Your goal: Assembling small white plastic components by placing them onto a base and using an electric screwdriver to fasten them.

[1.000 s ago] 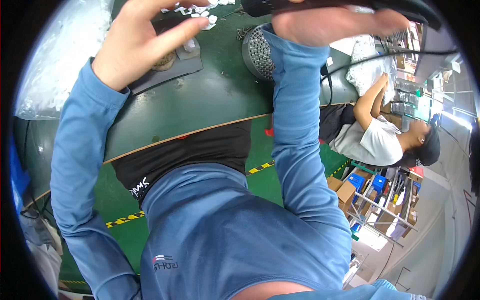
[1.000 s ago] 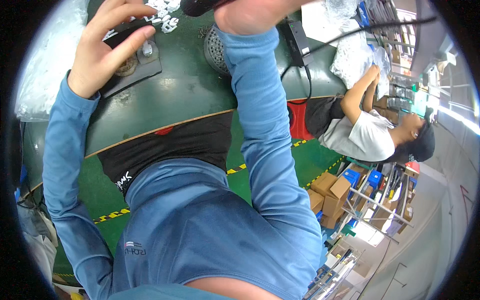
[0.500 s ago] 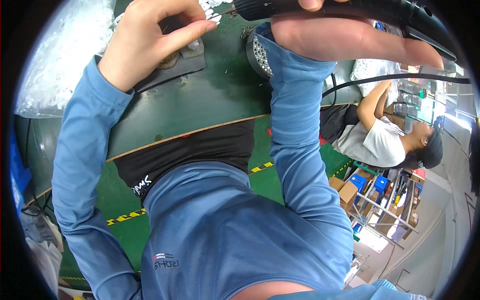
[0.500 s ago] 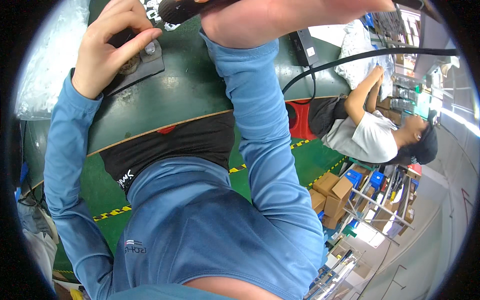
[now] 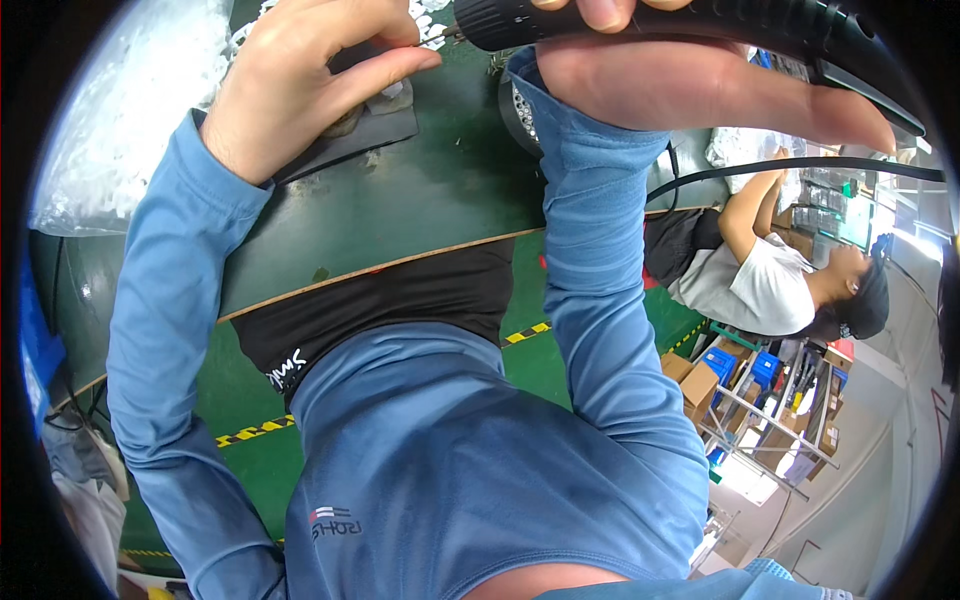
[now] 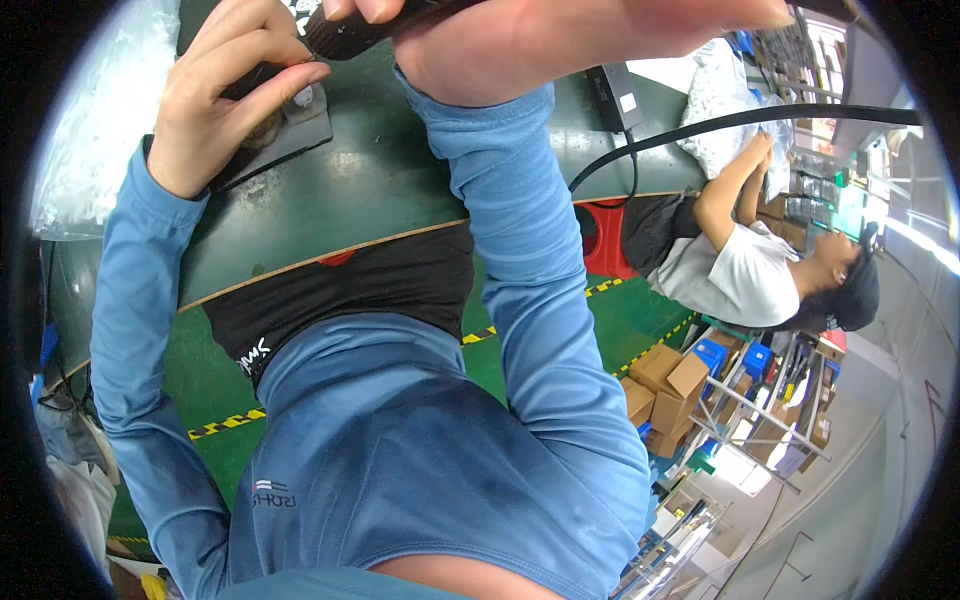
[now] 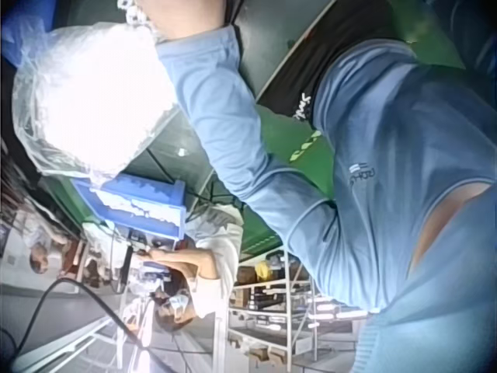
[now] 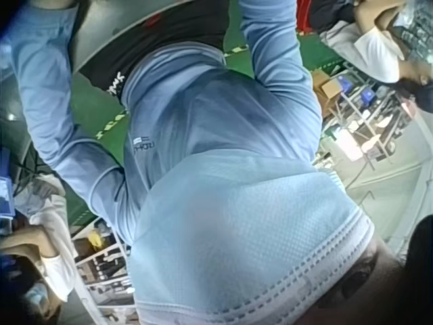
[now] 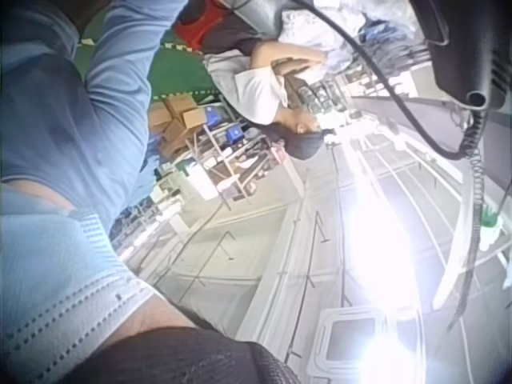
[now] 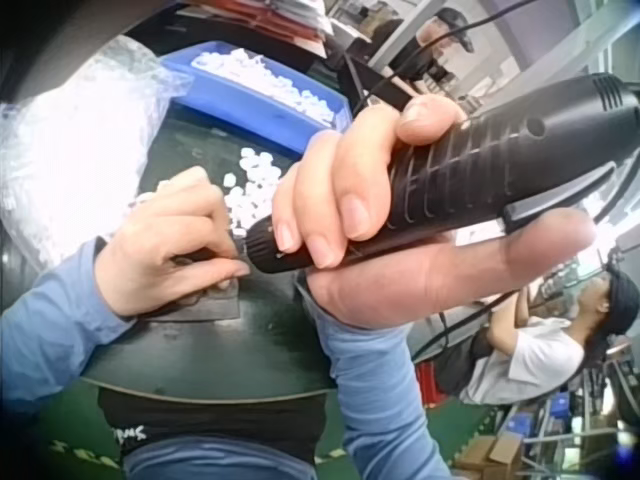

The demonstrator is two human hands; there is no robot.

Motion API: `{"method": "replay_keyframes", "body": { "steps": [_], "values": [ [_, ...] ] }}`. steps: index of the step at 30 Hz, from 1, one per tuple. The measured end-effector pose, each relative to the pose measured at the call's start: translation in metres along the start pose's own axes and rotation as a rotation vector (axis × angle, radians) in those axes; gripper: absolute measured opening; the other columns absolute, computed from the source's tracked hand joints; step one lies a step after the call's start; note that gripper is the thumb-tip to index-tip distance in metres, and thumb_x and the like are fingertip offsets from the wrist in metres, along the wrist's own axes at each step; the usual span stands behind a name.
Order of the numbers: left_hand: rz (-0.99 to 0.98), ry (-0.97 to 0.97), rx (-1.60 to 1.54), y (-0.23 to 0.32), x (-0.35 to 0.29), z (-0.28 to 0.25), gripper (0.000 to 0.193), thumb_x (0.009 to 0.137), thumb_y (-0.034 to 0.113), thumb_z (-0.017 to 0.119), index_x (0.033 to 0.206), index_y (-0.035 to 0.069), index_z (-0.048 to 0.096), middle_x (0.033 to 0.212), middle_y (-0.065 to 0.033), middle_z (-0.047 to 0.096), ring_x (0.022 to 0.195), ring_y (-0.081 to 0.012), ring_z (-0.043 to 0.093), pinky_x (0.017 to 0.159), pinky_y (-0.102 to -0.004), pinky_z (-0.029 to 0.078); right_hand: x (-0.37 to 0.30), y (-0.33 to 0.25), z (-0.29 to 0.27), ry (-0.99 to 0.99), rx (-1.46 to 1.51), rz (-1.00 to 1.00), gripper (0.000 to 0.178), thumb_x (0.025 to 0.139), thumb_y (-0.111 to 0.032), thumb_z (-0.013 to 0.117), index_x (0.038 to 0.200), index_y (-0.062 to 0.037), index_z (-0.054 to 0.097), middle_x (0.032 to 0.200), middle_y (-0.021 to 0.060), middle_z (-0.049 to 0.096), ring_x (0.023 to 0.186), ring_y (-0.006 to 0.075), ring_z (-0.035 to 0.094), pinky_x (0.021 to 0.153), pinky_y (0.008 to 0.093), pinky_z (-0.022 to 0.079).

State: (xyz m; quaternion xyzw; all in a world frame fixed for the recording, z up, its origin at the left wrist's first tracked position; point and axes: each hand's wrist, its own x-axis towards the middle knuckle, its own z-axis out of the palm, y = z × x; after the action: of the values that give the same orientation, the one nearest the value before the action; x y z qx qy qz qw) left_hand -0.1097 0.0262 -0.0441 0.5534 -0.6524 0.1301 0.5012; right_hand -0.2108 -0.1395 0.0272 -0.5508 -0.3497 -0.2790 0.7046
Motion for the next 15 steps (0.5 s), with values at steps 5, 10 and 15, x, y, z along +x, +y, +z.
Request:
{"method": "replay_keyframes", "body": {
  "steps": [5, 10, 15],
  "values": [
    [-0.087, -0.047, -0.016, 0.004, -0.014, -0.011, 0.037, 0.067, 0.009, 0.091, 0.096, 0.001, 0.069, 0.087, -0.0107, 0.06, 0.081, -0.029, 0.056, 0.073, -0.0373, 0.045, -0.004, 0.018, 0.008, -0.002, 0.078, 0.03, 0.107, 0.08, -0.099, 0.03, 0.136, -0.0124, 0.058, 0.075, 0.0038, 0.057, 0.053, 0.0141, 0.053, 0.049, 0.0342, 0.051],
    [-0.2, -0.143, -0.06, 0.014, -0.003, -0.012, 0.041, 0.068, 0.009, 0.09, 0.101, 0.0, 0.068, 0.091, -0.0115, 0.06, 0.086, -0.0291, 0.055, 0.078, -0.0371, 0.045, 0.0, 0.009, -0.003, -0.022, 0.068, 0.009, 0.108, 0.078, -0.1, 0.03, 0.134, -0.0118, 0.059, 0.075, 0.0043, 0.057, 0.052, 0.0142, 0.053, 0.049, 0.0338, 0.05],
    [-0.238, -0.138, 0.086, 0.027, -0.011, -0.015, 0.029, 0.071, 0.003, 0.084, 0.096, 0.002, 0.069, 0.09, -0.0105, 0.059, 0.086, -0.0285, 0.054, 0.077, -0.0363, 0.044, -0.007, 0.02, 0.005, -0.078, 0.17, -0.014, 0.11, 0.078, -0.101, 0.029, 0.133, -0.0113, 0.059, 0.075, 0.0047, 0.058, 0.052, 0.0143, 0.052, 0.05, 0.0336, 0.05]
  ]
}}
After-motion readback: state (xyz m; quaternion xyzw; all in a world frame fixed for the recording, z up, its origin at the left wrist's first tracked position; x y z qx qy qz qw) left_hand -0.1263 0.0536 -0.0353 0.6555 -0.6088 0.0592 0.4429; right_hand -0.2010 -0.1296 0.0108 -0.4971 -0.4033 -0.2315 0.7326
